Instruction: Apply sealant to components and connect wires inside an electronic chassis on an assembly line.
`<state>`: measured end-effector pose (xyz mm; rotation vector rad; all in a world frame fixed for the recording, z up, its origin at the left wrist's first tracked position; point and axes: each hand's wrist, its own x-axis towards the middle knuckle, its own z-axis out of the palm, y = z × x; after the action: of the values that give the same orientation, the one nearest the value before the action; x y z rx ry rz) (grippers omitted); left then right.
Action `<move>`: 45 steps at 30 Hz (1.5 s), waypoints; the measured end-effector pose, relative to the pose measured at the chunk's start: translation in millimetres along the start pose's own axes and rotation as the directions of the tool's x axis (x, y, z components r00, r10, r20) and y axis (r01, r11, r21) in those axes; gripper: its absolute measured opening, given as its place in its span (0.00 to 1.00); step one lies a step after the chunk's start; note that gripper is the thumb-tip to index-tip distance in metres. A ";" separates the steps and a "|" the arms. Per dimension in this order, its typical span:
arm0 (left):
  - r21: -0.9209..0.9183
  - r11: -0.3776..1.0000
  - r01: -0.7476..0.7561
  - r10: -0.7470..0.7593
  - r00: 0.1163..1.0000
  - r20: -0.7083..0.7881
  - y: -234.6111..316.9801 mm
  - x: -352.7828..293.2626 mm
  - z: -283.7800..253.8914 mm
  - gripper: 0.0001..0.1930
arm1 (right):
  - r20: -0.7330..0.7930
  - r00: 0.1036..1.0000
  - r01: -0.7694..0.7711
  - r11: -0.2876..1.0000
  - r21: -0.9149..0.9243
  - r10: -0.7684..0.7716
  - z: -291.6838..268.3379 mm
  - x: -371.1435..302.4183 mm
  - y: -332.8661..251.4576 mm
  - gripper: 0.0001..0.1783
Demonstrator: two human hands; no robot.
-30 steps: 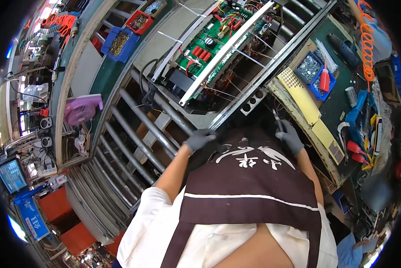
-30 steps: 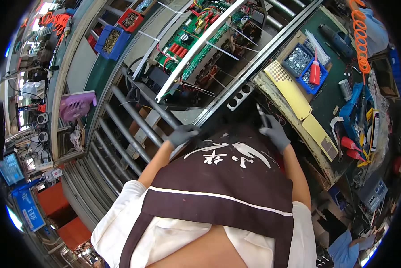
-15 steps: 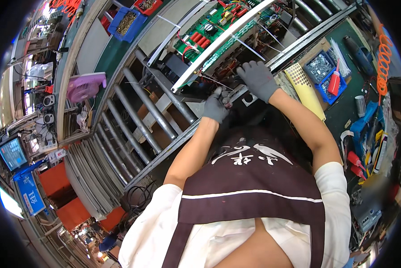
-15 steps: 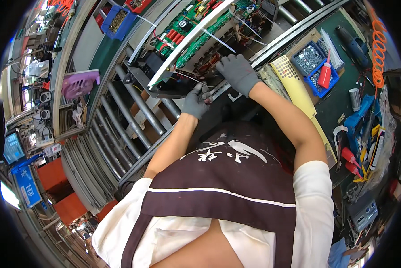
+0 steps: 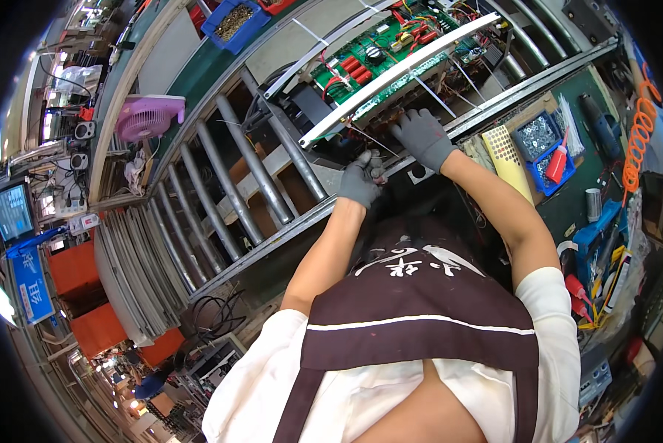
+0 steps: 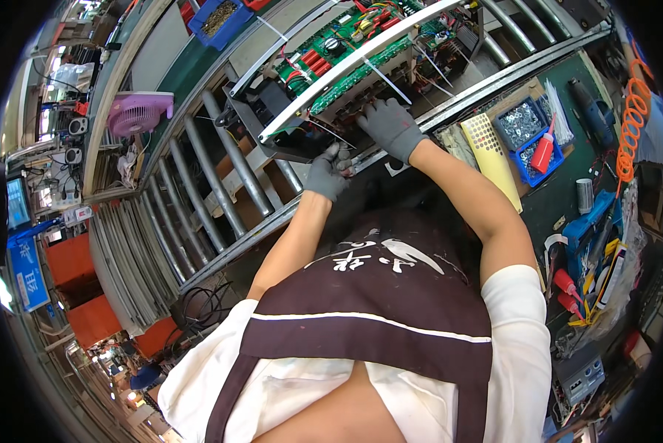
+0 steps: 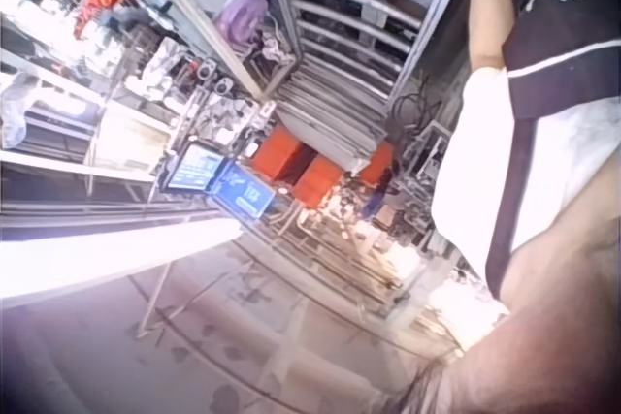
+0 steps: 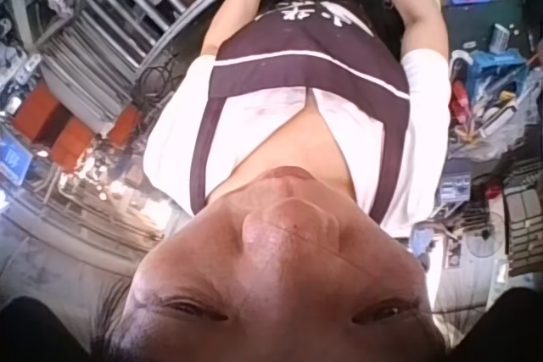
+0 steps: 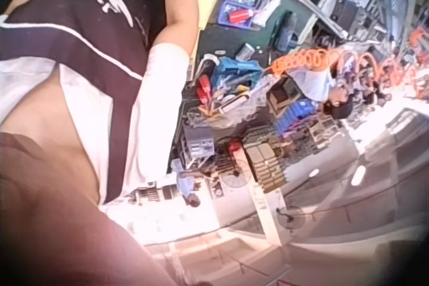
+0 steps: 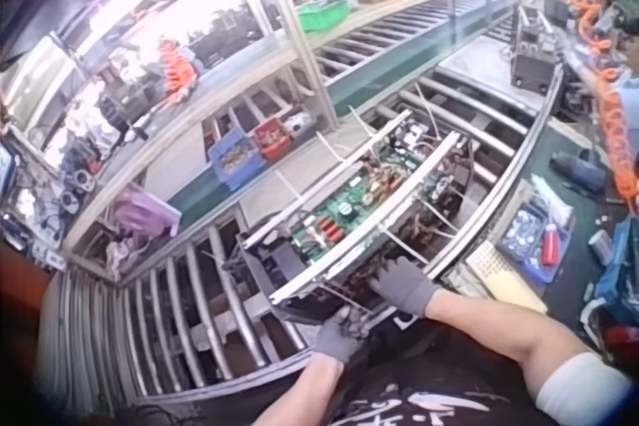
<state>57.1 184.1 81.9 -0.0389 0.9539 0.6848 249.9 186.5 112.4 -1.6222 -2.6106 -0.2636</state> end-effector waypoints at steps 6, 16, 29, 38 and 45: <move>0.026 0.999 -0.041 0.041 0.999 -0.025 3.2 -7.0 -9.0 0.08 | 0.014 1.000 0.020 1.000 -0.003 -0.020 -4.1 4.9 -11.9 0.10; 0.045 0.998 0.032 -0.032 0.999 -0.002 7.9 -10.4 -15.1 0.07 | 0.020 1.000 0.002 1.000 0.002 -0.002 -6.2 3.3 -19.8 0.15; 0.031 0.997 0.064 -0.064 0.998 -0.007 9.2 -6.4 -15.4 0.07 | -0.007 1.000 0.023 1.000 -0.005 -0.023 -1.4 9.4 -14.8 0.16; 0.006 0.998 0.057 -0.057 0.998 0.032 8.6 -7.9 -16.1 0.08 | 0.069 0.996 0.060 0.998 -0.033 -0.057 -7.6 19.0 -16.6 0.17; 0.020 0.999 0.048 -0.048 0.999 0.001 8.0 -10.2 -9.2 0.07 | 0.043 0.992 0.117 0.993 -0.036 -0.115 -2.9 15.0 -7.6 0.15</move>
<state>41.9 182.2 86.2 -0.0438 0.9550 0.6313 236.3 195.9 116.4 -1.5047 -2.7514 -0.2906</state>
